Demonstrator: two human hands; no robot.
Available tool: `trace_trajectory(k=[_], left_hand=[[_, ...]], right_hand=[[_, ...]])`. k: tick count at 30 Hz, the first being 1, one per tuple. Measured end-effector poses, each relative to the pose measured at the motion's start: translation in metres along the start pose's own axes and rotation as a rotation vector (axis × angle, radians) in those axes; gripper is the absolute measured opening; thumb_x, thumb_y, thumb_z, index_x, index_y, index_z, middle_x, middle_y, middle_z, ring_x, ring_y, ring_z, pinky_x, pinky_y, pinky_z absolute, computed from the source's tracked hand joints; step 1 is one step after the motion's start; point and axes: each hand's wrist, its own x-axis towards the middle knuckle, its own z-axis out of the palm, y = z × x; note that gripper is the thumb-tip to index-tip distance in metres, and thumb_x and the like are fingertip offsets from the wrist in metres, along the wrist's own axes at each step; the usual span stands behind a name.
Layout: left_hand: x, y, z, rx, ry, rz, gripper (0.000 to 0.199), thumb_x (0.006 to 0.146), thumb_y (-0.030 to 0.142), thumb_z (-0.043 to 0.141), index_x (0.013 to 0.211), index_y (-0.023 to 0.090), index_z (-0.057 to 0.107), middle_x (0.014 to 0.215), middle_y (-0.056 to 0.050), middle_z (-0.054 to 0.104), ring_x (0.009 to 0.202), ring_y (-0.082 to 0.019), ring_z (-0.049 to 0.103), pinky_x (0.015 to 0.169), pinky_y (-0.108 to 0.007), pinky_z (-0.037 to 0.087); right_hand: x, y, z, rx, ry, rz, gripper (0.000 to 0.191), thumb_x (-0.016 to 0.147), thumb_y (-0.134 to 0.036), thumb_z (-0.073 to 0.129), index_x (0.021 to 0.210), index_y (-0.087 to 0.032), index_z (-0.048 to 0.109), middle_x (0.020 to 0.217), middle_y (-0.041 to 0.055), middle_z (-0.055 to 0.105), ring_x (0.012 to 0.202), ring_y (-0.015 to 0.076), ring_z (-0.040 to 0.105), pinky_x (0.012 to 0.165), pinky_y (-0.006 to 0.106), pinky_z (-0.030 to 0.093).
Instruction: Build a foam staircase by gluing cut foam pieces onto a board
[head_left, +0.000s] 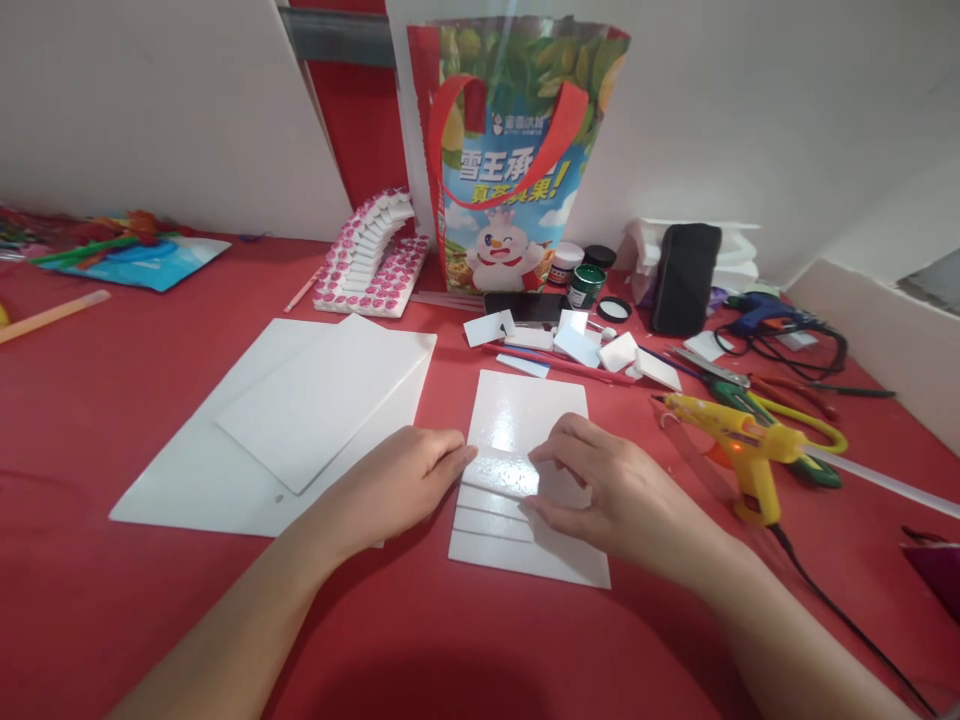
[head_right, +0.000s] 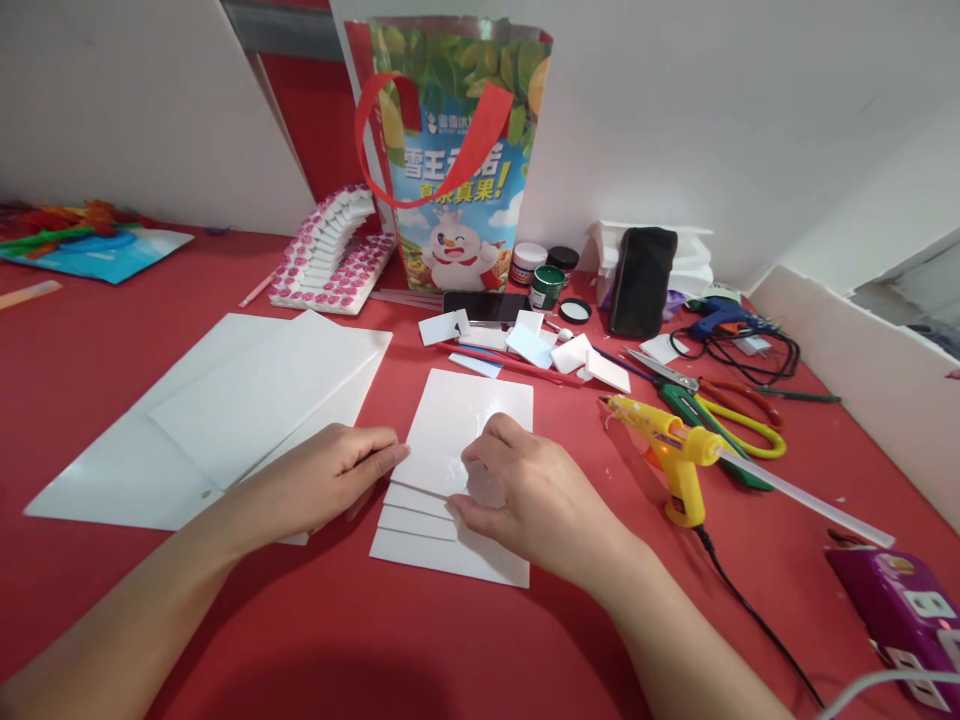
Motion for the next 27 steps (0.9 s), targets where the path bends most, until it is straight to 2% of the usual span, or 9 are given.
trace_trajectory(k=[12,27], left_hand=[[-0.0006,0.0003,-0.0015,0.098,-0.045,0.014,0.044,0.098,0.055,0.037,0.068,0.023,0.031,0.051,0.006,0.033,0.036,-0.010,0.032,0.033,-0.021,0.025],[-0.0001,0.0015,-0.0010,0.110,-0.058,-0.001,0.045,0.097,0.059,0.036,0.069,0.023,0.030,0.052,0.006,0.034,0.036,-0.010,0.034,0.031,-0.021,0.027]], right_hand=[[-0.0008,0.0039,0.0026,0.006,0.039,-0.026,0.022,0.085,-0.029,0.076,0.098,-0.014,0.067,0.094,0.0042,0.059,0.064,0.0124,0.052,0.058,0.026,0.042],[0.0003,0.0041,0.0029,0.004,0.017,-0.025,0.022,0.086,-0.031,0.075,0.098,-0.015,0.066,0.095,0.0038,0.059,0.064,0.0124,0.051,0.058,0.026,0.040]])
